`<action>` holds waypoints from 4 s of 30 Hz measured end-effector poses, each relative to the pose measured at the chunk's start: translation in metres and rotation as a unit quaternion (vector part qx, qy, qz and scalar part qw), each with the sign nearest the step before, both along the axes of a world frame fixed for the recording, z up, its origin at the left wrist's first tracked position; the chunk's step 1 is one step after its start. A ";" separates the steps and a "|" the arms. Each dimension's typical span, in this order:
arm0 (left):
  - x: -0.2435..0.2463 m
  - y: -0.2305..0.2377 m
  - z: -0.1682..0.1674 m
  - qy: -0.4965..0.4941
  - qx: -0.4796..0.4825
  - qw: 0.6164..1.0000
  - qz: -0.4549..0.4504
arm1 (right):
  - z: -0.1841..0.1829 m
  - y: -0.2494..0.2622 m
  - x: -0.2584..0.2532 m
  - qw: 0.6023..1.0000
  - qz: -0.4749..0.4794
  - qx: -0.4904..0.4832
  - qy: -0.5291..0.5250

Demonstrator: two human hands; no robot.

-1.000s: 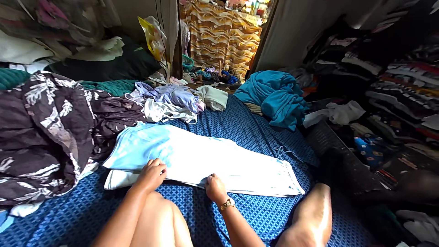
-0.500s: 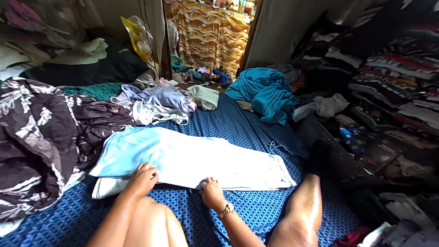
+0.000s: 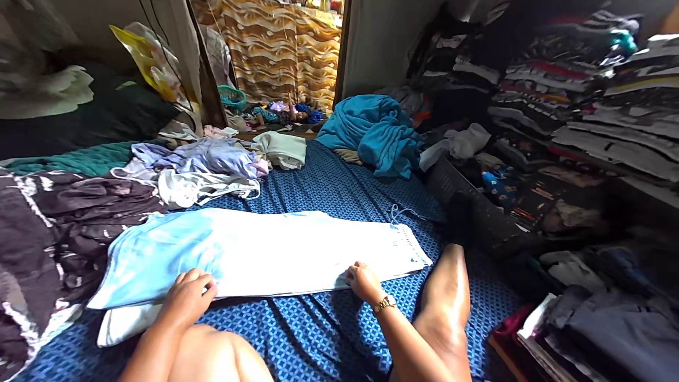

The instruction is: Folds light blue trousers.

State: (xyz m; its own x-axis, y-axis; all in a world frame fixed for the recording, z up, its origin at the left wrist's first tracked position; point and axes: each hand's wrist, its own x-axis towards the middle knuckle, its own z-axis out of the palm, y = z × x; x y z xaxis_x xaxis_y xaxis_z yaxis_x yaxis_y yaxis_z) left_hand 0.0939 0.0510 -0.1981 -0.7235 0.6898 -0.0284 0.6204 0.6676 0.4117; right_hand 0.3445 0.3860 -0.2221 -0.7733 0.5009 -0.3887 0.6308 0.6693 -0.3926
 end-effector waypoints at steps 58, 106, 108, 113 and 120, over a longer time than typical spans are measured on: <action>-0.036 0.344 -0.016 -0.100 -0.092 0.976 -0.171 | 0.008 0.174 0.075 0.935 -0.353 0.028 -0.024; 0.058 0.268 -0.100 0.237 0.223 0.936 -0.133 | -0.002 0.197 0.052 0.917 -0.385 0.039 0.093; 0.057 0.269 -0.099 0.236 0.232 0.933 -0.141 | -0.002 0.196 0.050 0.915 -0.388 0.050 0.094; 0.072 0.265 -0.089 0.150 0.155 0.968 -0.128 | -0.002 0.185 0.043 0.918 -0.357 0.142 0.100; 0.093 0.258 -0.094 0.024 0.117 0.988 -0.099 | -0.008 0.073 -0.041 0.963 0.011 0.116 0.243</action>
